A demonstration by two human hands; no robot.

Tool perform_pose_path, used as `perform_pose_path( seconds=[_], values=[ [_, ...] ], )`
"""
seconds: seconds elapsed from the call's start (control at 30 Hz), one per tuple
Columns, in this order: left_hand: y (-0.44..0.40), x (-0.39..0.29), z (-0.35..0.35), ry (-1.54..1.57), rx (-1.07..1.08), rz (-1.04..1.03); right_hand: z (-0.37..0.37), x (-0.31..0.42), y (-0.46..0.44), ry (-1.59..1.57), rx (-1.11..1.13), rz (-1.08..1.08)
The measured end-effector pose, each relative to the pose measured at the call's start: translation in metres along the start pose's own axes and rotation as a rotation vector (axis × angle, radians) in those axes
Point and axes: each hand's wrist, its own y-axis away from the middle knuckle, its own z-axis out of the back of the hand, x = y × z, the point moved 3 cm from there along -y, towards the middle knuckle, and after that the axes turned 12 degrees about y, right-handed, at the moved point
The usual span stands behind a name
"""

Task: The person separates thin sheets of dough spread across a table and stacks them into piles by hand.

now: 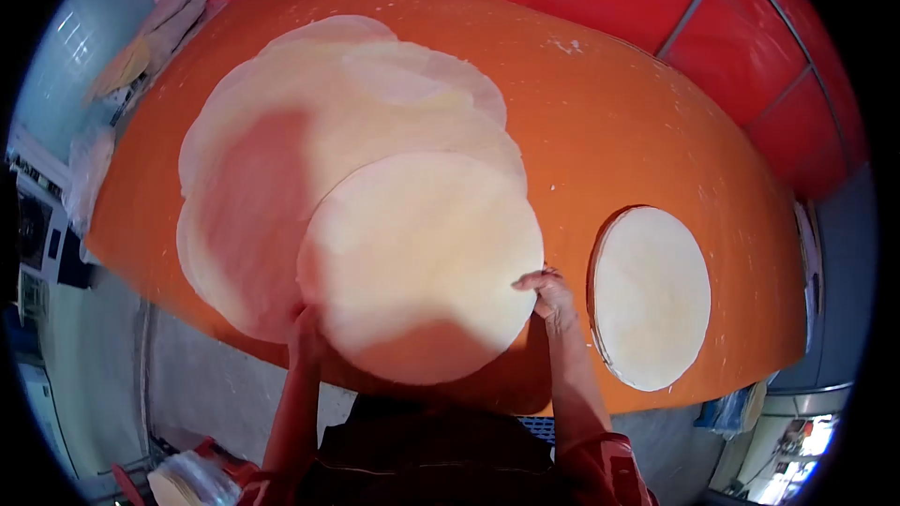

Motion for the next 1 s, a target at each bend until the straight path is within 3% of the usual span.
perform_pose_path(
  seconds=[0.03,0.07,0.2,0.27,0.4,0.47,0.5,0.6,0.67,0.7,0.77,0.8,0.87,1.0],
  values=[
    [0.000,-0.001,0.001,0.237,-0.083,0.034,-0.002,0.002,0.004,0.055,0.129,-0.019],
    [-0.005,-0.001,-0.001,0.229,-0.073,0.036,-0.003,0.004,0.005,0.045,0.122,-0.015],
    [-0.043,0.009,0.010,0.042,-0.127,-0.429,-0.033,0.017,0.002,-0.147,0.041,-0.067],
    [-0.057,-0.014,-0.016,-0.363,-0.192,-0.294,-0.035,0.014,-0.010,-0.109,-0.180,0.220],
    [-0.096,-0.015,-0.004,-0.683,-0.303,-0.422,-0.030,0.009,-0.009,-0.117,-0.232,0.154],
    [-0.111,0.012,0.029,-0.195,-0.051,-0.004,-0.026,0.011,-0.001,-0.031,-0.131,0.106],
    [-0.102,0.015,0.043,-0.195,-0.088,-0.009,-0.022,0.010,0.003,0.056,-0.064,0.046],
    [-0.031,0.003,0.021,0.322,0.244,0.141,-0.012,0.007,0.009,0.059,0.091,-0.052],
    [-0.019,0.009,0.023,0.309,0.186,0.134,-0.032,0.026,0.011,-0.229,0.099,-0.050],
    [-0.018,0.007,0.021,0.320,0.164,0.126,-0.040,0.024,0.007,-0.213,0.116,-0.062],
    [-0.016,-0.002,0.014,0.265,0.156,0.104,-0.041,0.025,0.005,0.336,-0.263,0.250],
    [-0.018,-0.004,0.017,0.271,0.148,0.104,-0.034,0.017,0.003,0.344,-0.257,0.247],
    [-0.018,-0.003,0.026,0.417,0.175,0.242,-0.027,0.005,0.008,0.297,-0.024,0.217],
    [-0.004,-0.007,0.038,0.436,0.296,0.359,-0.014,0.003,0.009,0.274,-0.067,0.059]
  ],
)
